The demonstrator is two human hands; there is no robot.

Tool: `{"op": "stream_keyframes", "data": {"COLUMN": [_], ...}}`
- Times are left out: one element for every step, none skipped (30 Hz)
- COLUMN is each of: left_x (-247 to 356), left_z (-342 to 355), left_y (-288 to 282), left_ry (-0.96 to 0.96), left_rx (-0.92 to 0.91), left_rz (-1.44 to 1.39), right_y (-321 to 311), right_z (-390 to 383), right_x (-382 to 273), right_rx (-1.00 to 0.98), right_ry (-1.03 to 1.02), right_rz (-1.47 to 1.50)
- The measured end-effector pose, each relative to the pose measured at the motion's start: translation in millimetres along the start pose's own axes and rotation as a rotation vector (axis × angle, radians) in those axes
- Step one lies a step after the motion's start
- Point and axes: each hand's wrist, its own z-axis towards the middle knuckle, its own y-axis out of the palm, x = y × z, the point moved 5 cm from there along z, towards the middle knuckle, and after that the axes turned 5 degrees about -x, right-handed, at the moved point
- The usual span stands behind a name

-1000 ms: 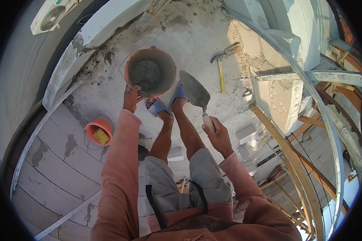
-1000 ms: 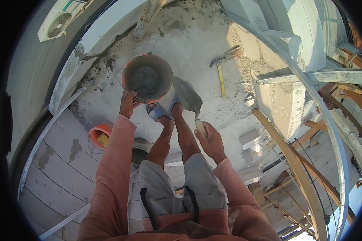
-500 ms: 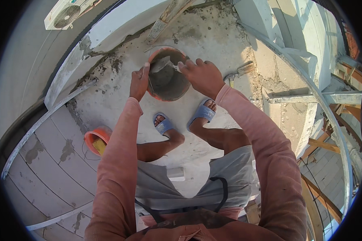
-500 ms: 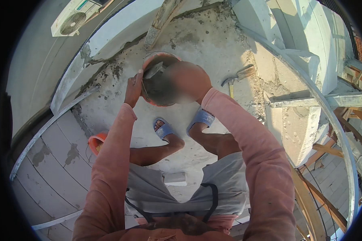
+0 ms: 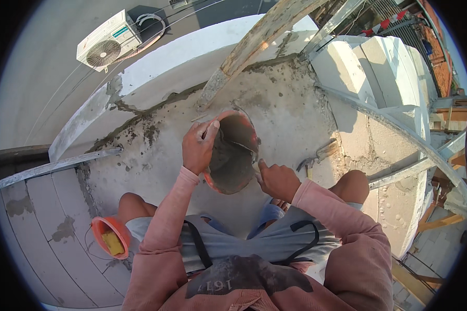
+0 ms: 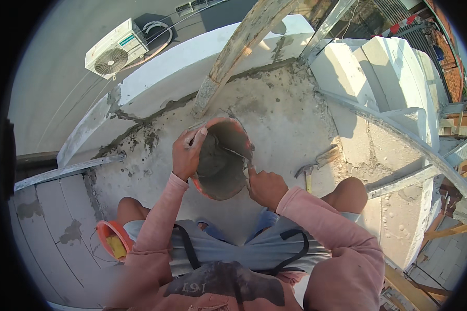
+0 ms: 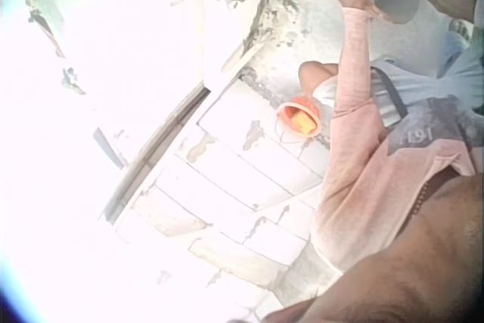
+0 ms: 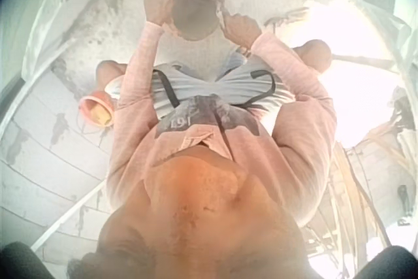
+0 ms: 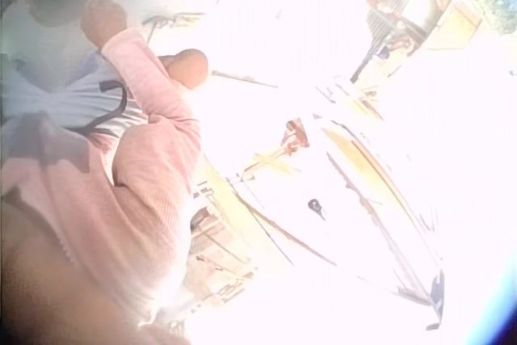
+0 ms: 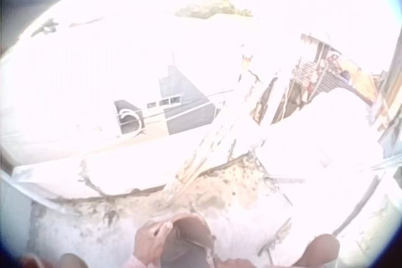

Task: The person applies mortar from a bucket onto the top edge of a wall using a trowel and then positions a white building block onto the mortared area.

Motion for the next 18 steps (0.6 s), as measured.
{"op": "stream_keyframes", "data": {"left_x": [-3, -5, -10, -14, -12, -14, -16, -15, -18, -21, -20, -18, -15, -19, -18, -15, -14, -18], "left_z": [1, -2, -1, 0, 1, 0, -1, -4, -6, -9, -11, -13, -13, -13, -10, -9, -11, -10], "left_y": [-3, -5, -7, -11, -16, -19, -19, -29, -30, -31, -28, -27, -25, -25, -25, -20, -22, -26], "left_ry": [0.026, 0.030, 0.029, 0.027, 0.040, -0.026, -0.094, -0.090, -0.085, -0.083, -0.087, -0.065, -0.047, -0.124, -0.144, -0.116, -0.087, -0.095], "left_rx": [-0.010, -0.009, -0.007, -0.005, -0.003, -0.049, -0.095, -0.081, -0.108, -0.132, -0.124, -0.145, -0.164, -0.196, -0.160, -0.166, -0.171, -0.148], "left_rz": [-0.018, -0.020, -0.044, -0.068, -0.072, -0.133, -0.191, -0.177, -0.186, -0.193, -0.193, -0.182, -0.170, -0.184, -0.173, -0.203, -0.225, -0.215], "right_y": [3, 4, -1, -12, -23, -32, -37, -46, -47, -29, -7, 4, 16, 27, 29, 24, 15, 5], "right_z": [-6, -17, -24, -30, -35, -36, -31, -22, -16, -6, 6, 14, 8, -5, -14, -21, -24, -20], "right_x": [-8, -15, -20, -21, -18, -16, -13, -19, -23, -27, -27, -37, -39, -40, -33, -25, -21, -20], "right_rx": [0.012, -0.036, -0.080, -0.072, -0.079, -0.088, -0.080, 0.086, 0.244, 0.243, 0.272, 0.299, 0.293, 0.220, 0.149, 0.135, 0.079, 0.032], "right_ry": [0.003, -0.011, -0.027, -0.027, -0.063, -0.100, -0.098, -0.101, -0.088, -0.094, -0.103, -0.136, -0.171, -0.158, -0.139, -0.167, -0.204, -0.236], "right_rz": [-0.003, 0.020, 0.039, 0.033, 0.034, 0.035, 0.031, 0.016, 0.003, 0.006, -0.008, -0.019, -0.018, -0.050, -0.092, -0.092, -0.131, -0.178]}}
